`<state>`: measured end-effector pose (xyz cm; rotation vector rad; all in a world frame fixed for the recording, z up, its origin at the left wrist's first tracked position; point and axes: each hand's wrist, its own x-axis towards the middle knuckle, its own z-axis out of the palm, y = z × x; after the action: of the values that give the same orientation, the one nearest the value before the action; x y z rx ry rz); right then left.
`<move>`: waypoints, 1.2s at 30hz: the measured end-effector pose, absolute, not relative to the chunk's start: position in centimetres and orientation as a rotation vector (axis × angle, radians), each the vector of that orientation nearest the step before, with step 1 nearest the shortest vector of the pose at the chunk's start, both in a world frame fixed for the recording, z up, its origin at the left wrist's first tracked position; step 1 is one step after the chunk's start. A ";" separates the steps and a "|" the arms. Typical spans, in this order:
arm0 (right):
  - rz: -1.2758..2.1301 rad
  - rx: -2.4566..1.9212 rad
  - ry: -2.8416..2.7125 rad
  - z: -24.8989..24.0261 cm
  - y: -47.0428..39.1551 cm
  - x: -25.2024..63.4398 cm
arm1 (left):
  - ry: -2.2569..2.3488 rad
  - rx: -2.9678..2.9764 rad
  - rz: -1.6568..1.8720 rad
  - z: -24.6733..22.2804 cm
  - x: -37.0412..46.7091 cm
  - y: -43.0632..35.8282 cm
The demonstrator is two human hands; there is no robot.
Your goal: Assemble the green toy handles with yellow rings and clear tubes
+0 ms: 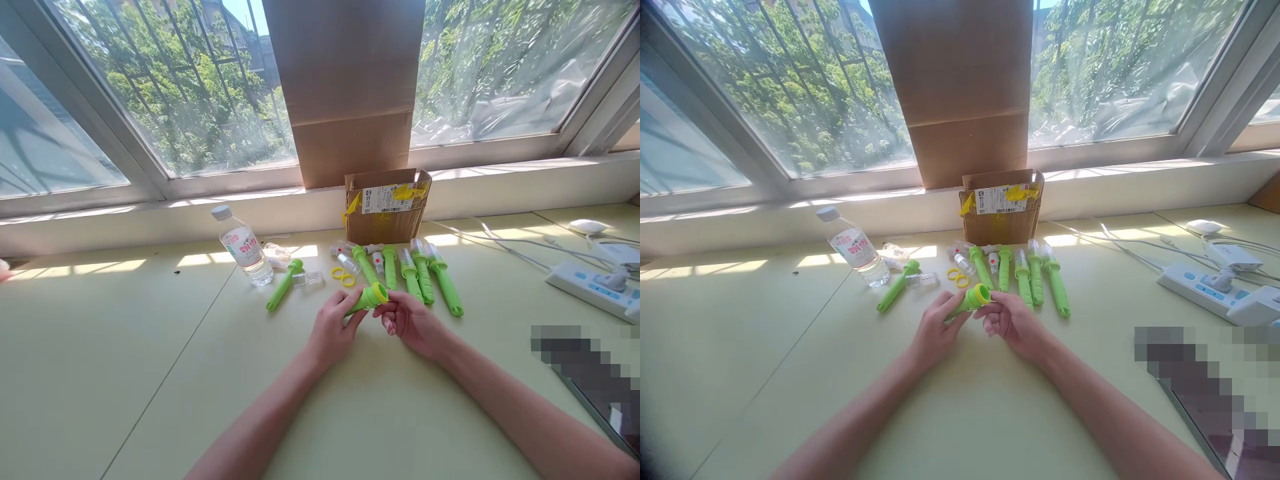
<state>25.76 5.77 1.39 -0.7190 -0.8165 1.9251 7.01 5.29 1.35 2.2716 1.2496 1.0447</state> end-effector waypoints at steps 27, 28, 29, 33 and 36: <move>2.022 -0.630 -0.772 1.5 5.8 26.2 | 1.157 2.373 0.882 2.0 6.8 4.9; 2.019 -0.629 -0.764 1.5 5.8 26.3 | 1.149 2.392 0.872 2.0 6.8 4.9; 2.016 -0.631 -0.757 1.5 5.9 26.3 | 1.143 2.408 0.869 1.9 6.8 4.9; 2.020 -0.638 -0.734 1.5 6.0 26.3 | 1.138 2.428 0.927 1.2 6.9 5.1; 2.039 -0.638 -0.735 1.5 6.0 26.2 | 1.136 2.404 0.993 0.9 6.8 5.2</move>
<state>26.22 6.01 1.54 -0.6378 -0.7355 2.0386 6.83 5.24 0.90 2.4036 1.1361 0.9926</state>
